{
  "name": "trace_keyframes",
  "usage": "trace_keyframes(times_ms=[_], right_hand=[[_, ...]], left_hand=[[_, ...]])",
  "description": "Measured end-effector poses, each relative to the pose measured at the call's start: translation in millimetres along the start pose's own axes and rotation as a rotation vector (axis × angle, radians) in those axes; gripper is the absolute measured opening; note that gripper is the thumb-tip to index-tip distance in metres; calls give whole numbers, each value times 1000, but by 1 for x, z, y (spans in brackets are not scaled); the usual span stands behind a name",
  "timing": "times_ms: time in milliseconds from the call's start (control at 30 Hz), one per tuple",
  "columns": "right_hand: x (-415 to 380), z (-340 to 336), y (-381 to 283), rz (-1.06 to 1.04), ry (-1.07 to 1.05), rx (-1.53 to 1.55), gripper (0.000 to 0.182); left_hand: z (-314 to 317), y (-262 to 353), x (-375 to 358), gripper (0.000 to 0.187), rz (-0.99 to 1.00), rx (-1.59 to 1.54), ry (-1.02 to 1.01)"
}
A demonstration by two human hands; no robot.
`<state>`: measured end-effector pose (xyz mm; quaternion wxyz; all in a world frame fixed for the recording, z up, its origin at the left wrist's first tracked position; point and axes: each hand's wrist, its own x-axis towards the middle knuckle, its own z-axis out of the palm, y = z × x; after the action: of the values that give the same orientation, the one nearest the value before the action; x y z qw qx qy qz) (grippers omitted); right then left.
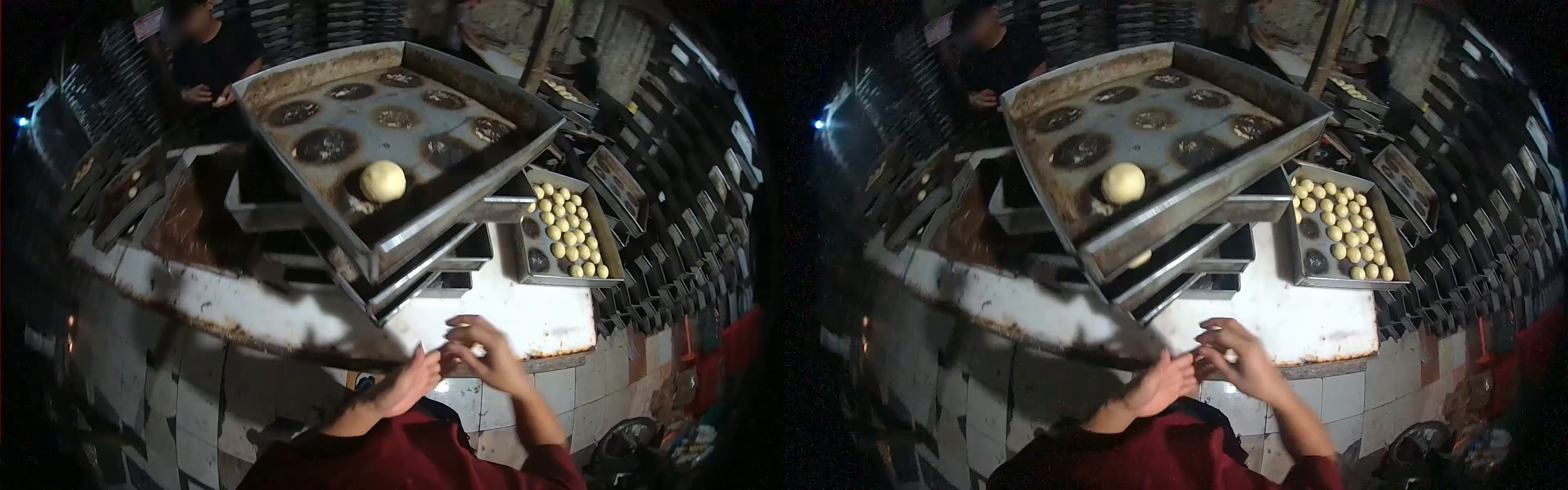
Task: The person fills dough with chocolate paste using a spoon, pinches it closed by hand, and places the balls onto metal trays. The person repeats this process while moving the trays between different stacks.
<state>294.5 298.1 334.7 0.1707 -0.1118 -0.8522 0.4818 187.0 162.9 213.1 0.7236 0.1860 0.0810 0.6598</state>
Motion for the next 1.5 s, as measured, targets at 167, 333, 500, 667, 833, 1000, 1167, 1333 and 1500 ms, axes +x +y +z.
trace_keyframes(times_ms=[167, 333, 500, 667, 833, 1000, 1167, 1333, 1500], right_hand=[[59, -103, -164, -468, -12, -438, 41], [193, -126, -195, -346, 665, -700, 36], [264, -112, -122, -74, -43, -1050, 27], [277, -135, -156, -154, 321, -788, 34], [279, -114, -97, -163, -223, -860, 32], [227, -186, -112, -305, 332, -545, 38], [190, -272, 127, 81, 603, -658, 31], [177, -238, 364, 538, 503, -516, 39], [211, -212, 402, 651, 636, -389, 44]], left_hand=[[11, 40, -26, 67, -146, 214, -70], [34, 81, -26, 54, -174, 548, -99], [23, 85, -39, 58, -187, 329, -101], [6, 74, -41, 62, -121, 295, -3], [38, 70, -18, 58, -119, 393, -56], [26, 32, -8, 56, 34, 720, 103], [47, -4, -6, 57, 34, 497, 315], [63, -18, -19, 53, -11, 535, 581], [69, -30, -26, 50, 52, 553, 668]])
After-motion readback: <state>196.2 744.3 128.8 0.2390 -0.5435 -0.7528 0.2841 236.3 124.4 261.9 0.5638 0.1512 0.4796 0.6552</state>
